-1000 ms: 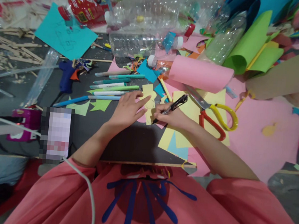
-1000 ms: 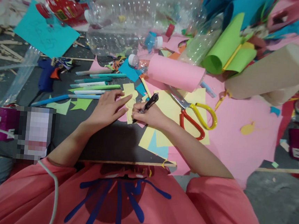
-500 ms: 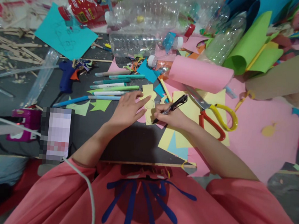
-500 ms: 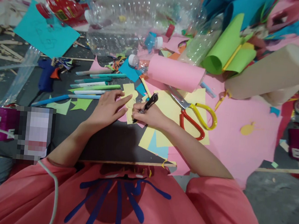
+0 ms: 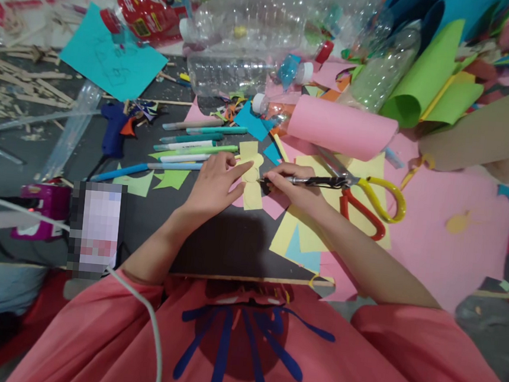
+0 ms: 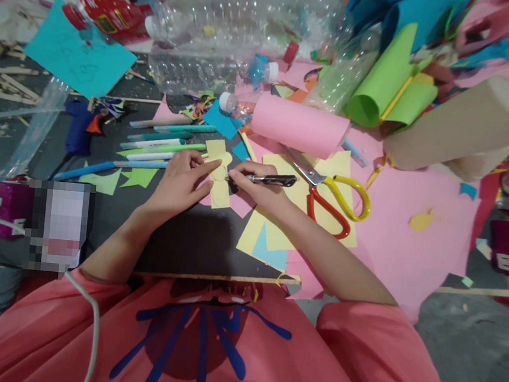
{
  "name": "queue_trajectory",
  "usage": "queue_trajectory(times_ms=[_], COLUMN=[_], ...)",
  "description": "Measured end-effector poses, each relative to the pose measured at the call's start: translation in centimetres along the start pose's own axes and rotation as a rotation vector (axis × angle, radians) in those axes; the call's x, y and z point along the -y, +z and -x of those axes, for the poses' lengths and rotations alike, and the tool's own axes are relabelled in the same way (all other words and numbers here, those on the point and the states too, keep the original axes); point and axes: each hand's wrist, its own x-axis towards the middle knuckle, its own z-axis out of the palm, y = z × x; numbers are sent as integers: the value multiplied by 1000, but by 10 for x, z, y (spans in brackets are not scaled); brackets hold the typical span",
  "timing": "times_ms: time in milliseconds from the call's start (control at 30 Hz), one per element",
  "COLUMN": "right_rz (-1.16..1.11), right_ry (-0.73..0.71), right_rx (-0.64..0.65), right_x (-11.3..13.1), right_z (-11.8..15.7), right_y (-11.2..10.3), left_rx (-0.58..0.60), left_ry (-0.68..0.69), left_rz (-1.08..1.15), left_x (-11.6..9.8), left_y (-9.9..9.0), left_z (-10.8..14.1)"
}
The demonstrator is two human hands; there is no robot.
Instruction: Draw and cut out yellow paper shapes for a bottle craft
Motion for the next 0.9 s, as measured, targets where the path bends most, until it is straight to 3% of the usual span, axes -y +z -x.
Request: queue_trajectory(times_ms=[900], right_rz=[101], right_ry=[-39], right_rx=[27], right_x=[4], right_z=[0], right_y=[2], left_rx=[16], left_ry=[-2], left_rz=[-12], left_x=[0], left_y=[0], left_z=[0])
